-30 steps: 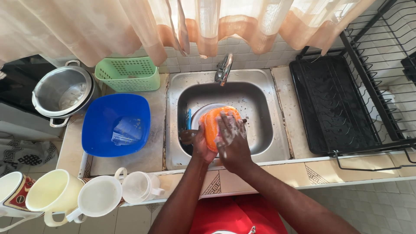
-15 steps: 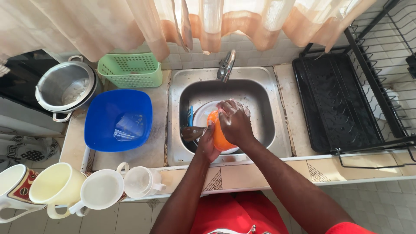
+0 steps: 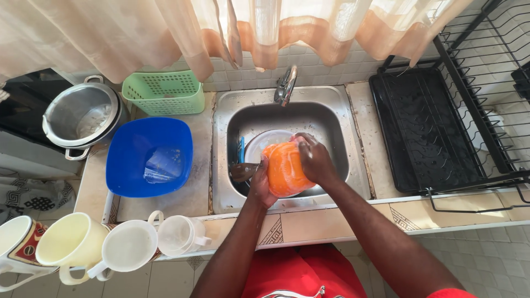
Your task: Washing and rinsing dishes in a kitchen sink using a sponge and soap
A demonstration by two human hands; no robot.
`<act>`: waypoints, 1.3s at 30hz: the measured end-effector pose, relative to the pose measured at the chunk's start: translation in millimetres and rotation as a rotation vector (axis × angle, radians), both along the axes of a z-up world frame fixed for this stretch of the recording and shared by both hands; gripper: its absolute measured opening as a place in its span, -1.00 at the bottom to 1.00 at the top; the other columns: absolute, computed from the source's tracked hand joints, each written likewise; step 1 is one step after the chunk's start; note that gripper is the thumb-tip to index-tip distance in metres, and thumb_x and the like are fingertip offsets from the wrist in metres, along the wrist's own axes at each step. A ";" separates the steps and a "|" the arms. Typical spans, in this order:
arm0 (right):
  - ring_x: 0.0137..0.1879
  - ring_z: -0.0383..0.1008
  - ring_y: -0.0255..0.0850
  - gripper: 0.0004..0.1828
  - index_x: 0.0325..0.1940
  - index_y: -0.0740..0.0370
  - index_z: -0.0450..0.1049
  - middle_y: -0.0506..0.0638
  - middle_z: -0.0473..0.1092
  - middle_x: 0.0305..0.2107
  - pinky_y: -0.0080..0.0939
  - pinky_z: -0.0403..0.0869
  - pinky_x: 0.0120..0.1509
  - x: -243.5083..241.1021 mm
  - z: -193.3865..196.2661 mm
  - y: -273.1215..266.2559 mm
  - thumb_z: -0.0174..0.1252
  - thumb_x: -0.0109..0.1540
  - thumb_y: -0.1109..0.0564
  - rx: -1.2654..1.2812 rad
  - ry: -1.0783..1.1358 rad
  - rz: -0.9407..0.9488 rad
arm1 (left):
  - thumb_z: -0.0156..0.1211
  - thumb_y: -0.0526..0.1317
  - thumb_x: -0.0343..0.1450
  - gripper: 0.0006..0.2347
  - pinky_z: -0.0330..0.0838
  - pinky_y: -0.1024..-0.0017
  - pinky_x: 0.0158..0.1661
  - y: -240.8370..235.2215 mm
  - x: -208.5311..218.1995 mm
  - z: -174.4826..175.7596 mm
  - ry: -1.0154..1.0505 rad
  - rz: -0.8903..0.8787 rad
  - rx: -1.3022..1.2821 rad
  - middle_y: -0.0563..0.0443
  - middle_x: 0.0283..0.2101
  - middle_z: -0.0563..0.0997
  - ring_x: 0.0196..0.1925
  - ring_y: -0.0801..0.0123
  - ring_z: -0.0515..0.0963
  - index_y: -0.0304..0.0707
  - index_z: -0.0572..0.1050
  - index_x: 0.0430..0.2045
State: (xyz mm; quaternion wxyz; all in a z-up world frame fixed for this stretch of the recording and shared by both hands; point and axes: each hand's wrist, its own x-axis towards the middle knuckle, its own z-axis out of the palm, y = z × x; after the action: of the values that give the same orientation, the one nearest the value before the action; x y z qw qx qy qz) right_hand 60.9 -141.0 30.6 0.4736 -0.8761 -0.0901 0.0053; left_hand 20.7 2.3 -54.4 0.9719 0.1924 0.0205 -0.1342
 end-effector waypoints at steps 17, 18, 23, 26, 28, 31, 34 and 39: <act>0.48 0.13 0.37 -0.37 0.50 0.29 0.17 0.30 0.15 0.41 0.45 0.03 0.49 -42.9 -8.7 40.1 -0.11 0.33 0.07 -0.381 -0.351 0.029 | 0.03 0.10 0.50 -0.62 0.55 0.17 0.07 0.2 -1.5 46.8 0.056 0.090 -0.001 -0.09 -0.09 0.68 -0.08 0.17 0.70 -0.18 0.51 -0.02; 0.47 0.13 0.38 -0.38 0.50 0.26 0.17 0.28 0.17 0.39 0.54 0.04 0.47 -39.4 -5.7 42.8 -0.10 0.35 0.04 -0.427 -0.346 0.041 | 0.01 0.03 0.54 -0.68 0.57 0.21 0.06 -1.7 -4.4 50.0 0.043 0.078 0.018 -0.10 -0.16 0.69 -0.13 0.18 0.71 -0.20 0.53 -0.09; 0.20 0.40 0.04 -0.66 0.13 -0.16 0.44 -0.11 0.34 0.04 0.36 0.15 0.41 -8.6 -10.8 40.5 -0.05 0.30 -0.11 -0.486 -0.283 0.095 | 0.03 -0.03 0.54 -0.69 0.55 0.16 0.08 -6.3 -7.8 23.9 0.028 0.085 -0.013 -0.16 -0.07 0.68 -0.05 0.12 0.69 -0.25 0.52 -0.01; 0.13 0.47 0.08 -0.71 -0.04 -0.15 0.49 -0.07 0.44 -0.11 0.32 0.22 0.36 0.9 3.2 37.4 -0.09 0.31 -0.14 -0.383 -0.159 0.088 | 0.05 0.00 0.53 -0.68 0.53 0.09 0.10 -2.1 -8.4 38.2 -0.025 0.070 -0.022 -0.20 -0.03 0.66 -0.03 0.07 0.68 -0.20 0.51 0.03; 0.13 0.49 0.17 -0.70 -0.10 -0.09 0.50 0.03 0.50 -0.15 0.32 0.28 0.31 2.0 17.3 35.7 -0.12 0.32 -0.13 -0.323 -0.075 0.087 | 0.07 0.01 0.51 -0.65 0.51 0.05 0.11 -0.2 -8.2 36.1 -0.036 0.063 -0.009 -0.22 0.00 0.64 -0.01 0.05 0.68 -0.19 0.49 0.07; 0.17 0.51 0.21 -0.60 -0.08 -0.11 0.55 0.10 0.53 0.01 0.25 0.34 0.29 8.0 27.2 31.6 -0.22 0.33 -0.14 -0.258 -0.018 0.089 | 0.08 0.10 0.49 -0.58 0.51 0.08 0.11 1.9 -4.6 23.6 -0.080 0.034 -0.017 -0.16 0.05 0.63 0.01 0.11 0.67 -0.14 0.46 0.12; 0.27 0.42 0.21 -0.57 0.04 -0.19 0.54 0.02 0.42 0.23 0.24 0.35 0.36 19.2 8.0 17.2 -0.21 0.32 -0.20 -0.258 0.042 0.098 | 0.08 0.08 0.48 -0.59 0.48 0.01 0.13 1.3 -1.9 17.2 0.005 0.028 -0.015 -0.16 0.09 0.61 0.05 0.04 0.65 -0.15 0.48 0.11; 0.25 0.43 0.21 -0.57 0.14 0.02 0.48 0.22 0.47 0.04 0.17 0.34 0.38 5.3 -20.8 -6.7 -0.25 0.40 -0.08 0.072 -0.036 0.077 | 0.08 0.13 0.46 -0.53 0.50 0.01 0.10 0.7 1.3 -3.4 0.015 0.069 0.013 -0.20 0.09 0.60 0.04 0.00 0.65 -0.19 0.45 0.13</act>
State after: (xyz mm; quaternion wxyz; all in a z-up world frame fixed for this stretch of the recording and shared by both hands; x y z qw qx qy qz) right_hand 66.2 -147.7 9.8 0.5026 -0.8543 -0.1326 0.0044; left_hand 22.0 3.1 -57.8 0.9744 0.1971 0.0355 -0.1019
